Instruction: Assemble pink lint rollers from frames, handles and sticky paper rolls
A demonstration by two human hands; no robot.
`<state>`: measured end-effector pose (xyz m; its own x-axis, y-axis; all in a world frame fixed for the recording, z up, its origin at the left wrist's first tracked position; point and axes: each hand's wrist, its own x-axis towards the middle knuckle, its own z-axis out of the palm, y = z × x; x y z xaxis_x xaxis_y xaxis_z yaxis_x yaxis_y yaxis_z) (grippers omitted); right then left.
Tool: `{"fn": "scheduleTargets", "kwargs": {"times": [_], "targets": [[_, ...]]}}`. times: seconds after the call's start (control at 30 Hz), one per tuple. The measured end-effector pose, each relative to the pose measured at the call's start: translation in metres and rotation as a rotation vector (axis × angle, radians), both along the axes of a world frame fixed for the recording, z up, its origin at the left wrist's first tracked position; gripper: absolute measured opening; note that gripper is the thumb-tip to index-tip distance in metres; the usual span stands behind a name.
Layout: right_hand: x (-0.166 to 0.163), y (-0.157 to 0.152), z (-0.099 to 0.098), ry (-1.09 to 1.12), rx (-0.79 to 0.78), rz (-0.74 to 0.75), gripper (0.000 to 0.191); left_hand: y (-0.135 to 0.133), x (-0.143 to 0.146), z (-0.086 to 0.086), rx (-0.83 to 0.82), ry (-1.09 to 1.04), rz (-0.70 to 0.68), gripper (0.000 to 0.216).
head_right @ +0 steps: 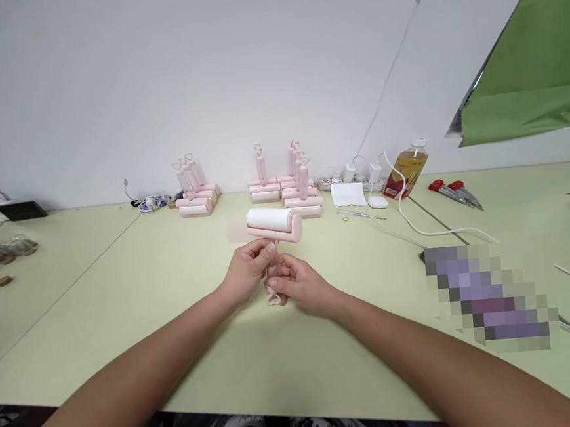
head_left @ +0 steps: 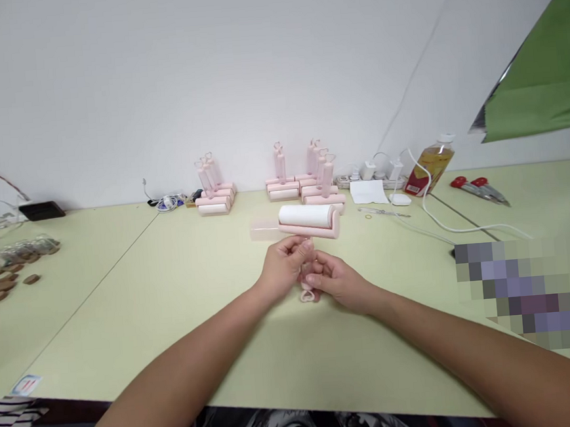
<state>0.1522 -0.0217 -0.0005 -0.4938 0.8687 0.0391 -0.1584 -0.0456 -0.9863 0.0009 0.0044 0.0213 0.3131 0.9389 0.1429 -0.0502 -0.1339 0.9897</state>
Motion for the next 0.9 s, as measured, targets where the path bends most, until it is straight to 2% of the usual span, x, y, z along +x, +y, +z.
{"fn": "scheduleTargets", "kwargs": {"times": [0.07,0.17,0.2,0.27,0.33,0.37,0.47,0.57,0.67,0.8,0.9], "targets": [[-0.001,-0.001,0.0,-0.013,-0.012,-0.044,0.031,0.002,-0.002,-0.005,0.095,0.121,-0.039,0.042],[0.001,0.001,-0.001,-0.004,-0.037,-0.114,0.029,0.016,-0.018,-0.01,0.4,0.457,0.035,0.044],[0.002,0.003,-0.001,0.002,-0.053,-0.142,0.03,0.024,-0.026,-0.011,0.484,0.566,0.077,0.043],[0.004,0.004,-0.001,0.003,-0.096,-0.191,0.031,0.042,-0.046,-0.012,0.581,0.756,0.272,0.045],[0.005,0.005,0.0,-0.004,-0.143,-0.211,0.03,0.061,-0.065,-0.014,0.57,0.92,0.446,0.054],[0.006,0.005,0.001,-0.009,-0.167,-0.214,0.03,0.068,-0.073,-0.015,0.535,0.989,0.459,0.06],[0.007,0.005,0.005,-0.024,-0.216,-0.212,0.028,0.08,-0.09,-0.019,0.424,1.116,0.315,0.065],[0.007,0.004,0.008,-0.061,-0.213,-0.196,0.027,0.081,-0.094,-0.02,0.384,1.08,0.255,0.066],[0.008,0.004,0.008,-0.081,-0.192,-0.16,0.026,0.081,-0.092,-0.021,0.309,0.931,0.31,0.058],[0.01,0.005,0.005,-0.062,-0.188,-0.113,0.026,0.086,-0.088,-0.024,0.13,0.475,0.422,0.046],[0.011,0.005,0.003,-0.064,-0.182,-0.092,0.026,0.087,-0.084,-0.025,0.02,0.187,0.361,0.048]]}}
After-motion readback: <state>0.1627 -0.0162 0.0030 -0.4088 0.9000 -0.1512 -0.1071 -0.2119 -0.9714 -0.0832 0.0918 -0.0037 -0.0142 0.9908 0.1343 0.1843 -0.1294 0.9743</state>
